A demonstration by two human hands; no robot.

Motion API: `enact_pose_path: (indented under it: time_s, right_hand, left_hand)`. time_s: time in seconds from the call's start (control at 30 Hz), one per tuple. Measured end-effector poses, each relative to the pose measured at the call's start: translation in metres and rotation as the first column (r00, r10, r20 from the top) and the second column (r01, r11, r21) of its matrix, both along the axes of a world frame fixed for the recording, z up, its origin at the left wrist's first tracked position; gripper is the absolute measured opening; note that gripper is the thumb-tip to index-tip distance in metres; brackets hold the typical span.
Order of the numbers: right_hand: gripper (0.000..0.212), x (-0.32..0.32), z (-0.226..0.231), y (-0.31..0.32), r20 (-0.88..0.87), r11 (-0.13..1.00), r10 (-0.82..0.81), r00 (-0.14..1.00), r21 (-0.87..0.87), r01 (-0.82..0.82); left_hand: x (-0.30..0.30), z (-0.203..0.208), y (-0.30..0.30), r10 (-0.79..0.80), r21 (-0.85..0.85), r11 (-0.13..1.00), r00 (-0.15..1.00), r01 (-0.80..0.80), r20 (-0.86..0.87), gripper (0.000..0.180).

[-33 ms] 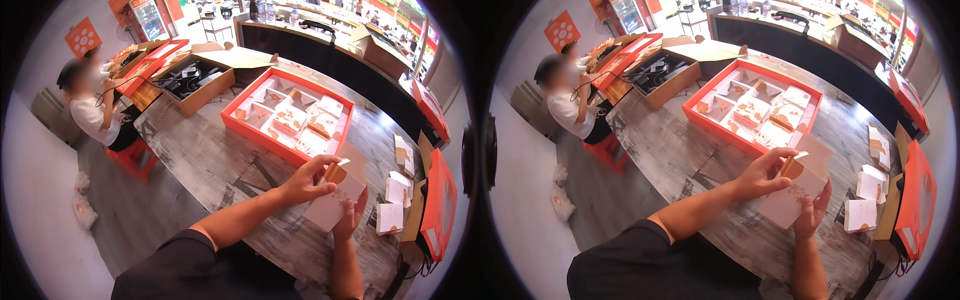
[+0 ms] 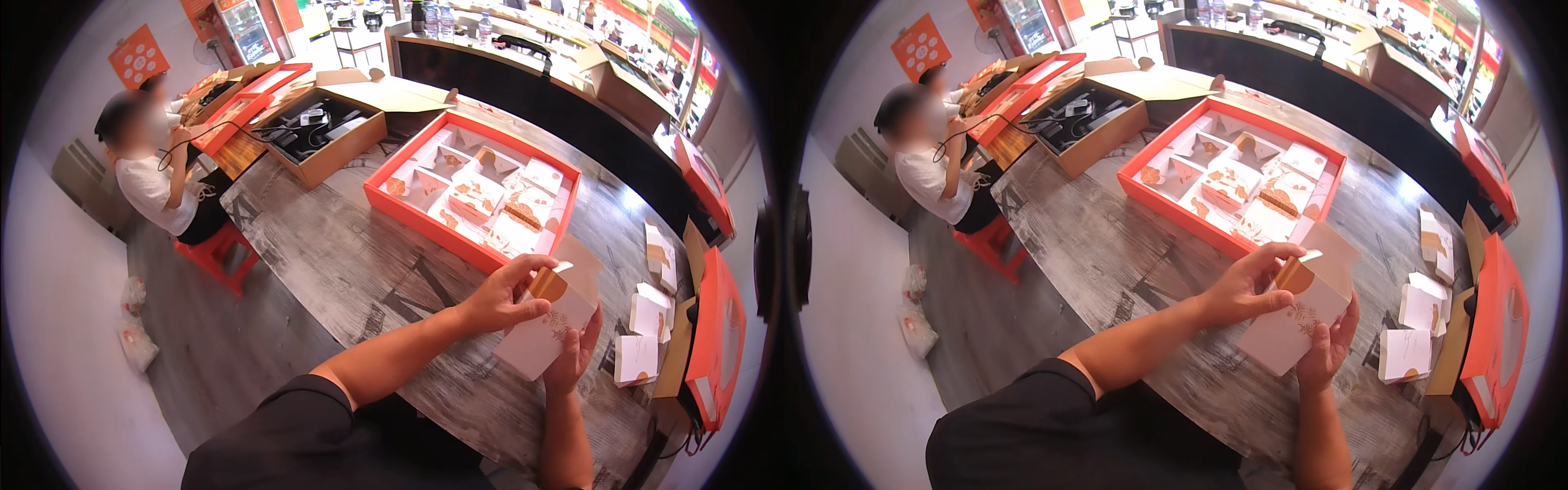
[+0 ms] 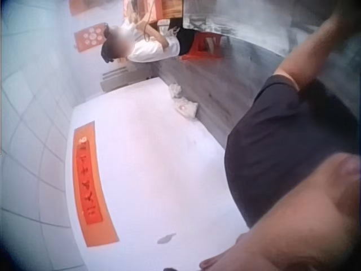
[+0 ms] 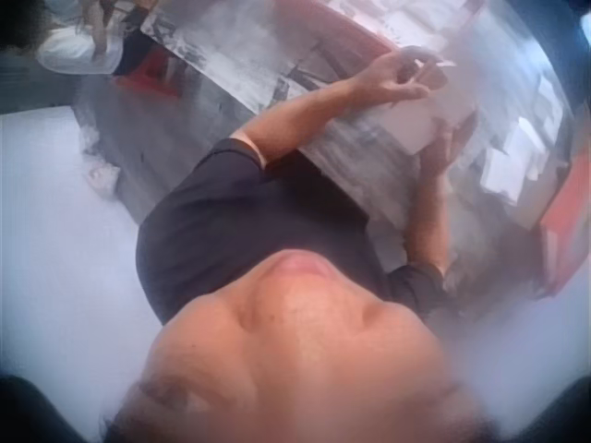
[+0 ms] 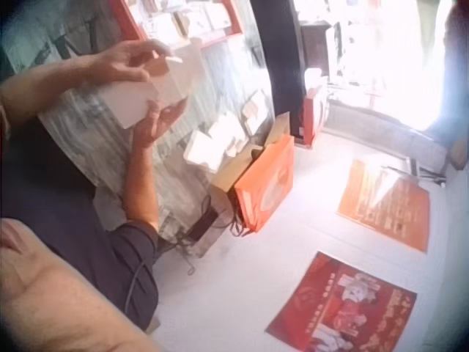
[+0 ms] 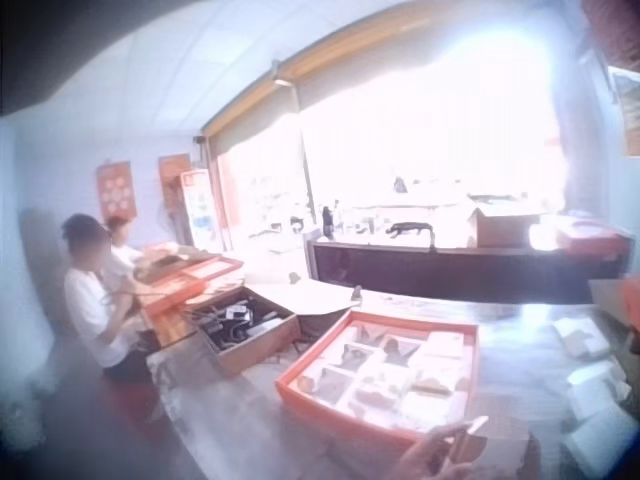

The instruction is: The person folds small white cardboard boxes by hand and places them into a larger orange tray with compartments. The person repeatedly picks up flat pieces, folds them into box shapes, and arranges them in the tray.

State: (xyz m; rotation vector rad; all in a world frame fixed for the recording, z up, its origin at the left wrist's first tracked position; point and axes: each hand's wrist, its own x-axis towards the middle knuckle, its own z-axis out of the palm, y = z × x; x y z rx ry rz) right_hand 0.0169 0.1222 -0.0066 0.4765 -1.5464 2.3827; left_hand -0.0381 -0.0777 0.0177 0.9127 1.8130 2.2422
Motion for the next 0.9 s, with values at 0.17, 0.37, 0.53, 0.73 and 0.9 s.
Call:
enact_pose_path:
  time_s: [0.17, 0.37, 0.53, 0.73, 0.9]
  right_hand:
    - [0.066, -0.001, -0.015, 0.005, -0.005, 1.0, 0.002, 1.0, -0.011, -0.002]
    - [0.047, -0.004, -0.015, 0.009, 0.005, 0.999, -0.004, 1.0, 0.044, 0.004]
    - [0.031, -0.008, -0.013, 0.011, -0.02, 0.995, -0.004, 1.0, 0.098, 0.006]
    - [0.027, -0.005, -0.008, 0.006, -0.019, 0.985, -0.047, 0.999, 0.165, 0.05]
    - [0.025, -0.009, -0.009, 0.012, -0.045, 0.974, -0.058, 0.997, 0.217, 0.066]
  left_hand:
    - [0.0, -0.004, 0.004, -0.008, 0.04, 0.999, 0.997, 0.005, 0.079, 0.045]
    - [-0.001, 0.002, 0.001, 0.069, -0.086, 0.994, 0.997, -0.071, -0.028, 0.03]
    - [-0.001, 0.001, 0.007, 0.178, -0.118, 0.97, 0.95, -0.213, -0.256, 0.028]
    - [0.001, -0.003, 0.007, 0.157, -0.122, 0.976, 0.97, -0.181, -0.188, 0.029]
    - [0.0, -0.003, 0.01, 0.16, -0.126, 0.973, 0.957, -0.195, -0.241, 0.027]
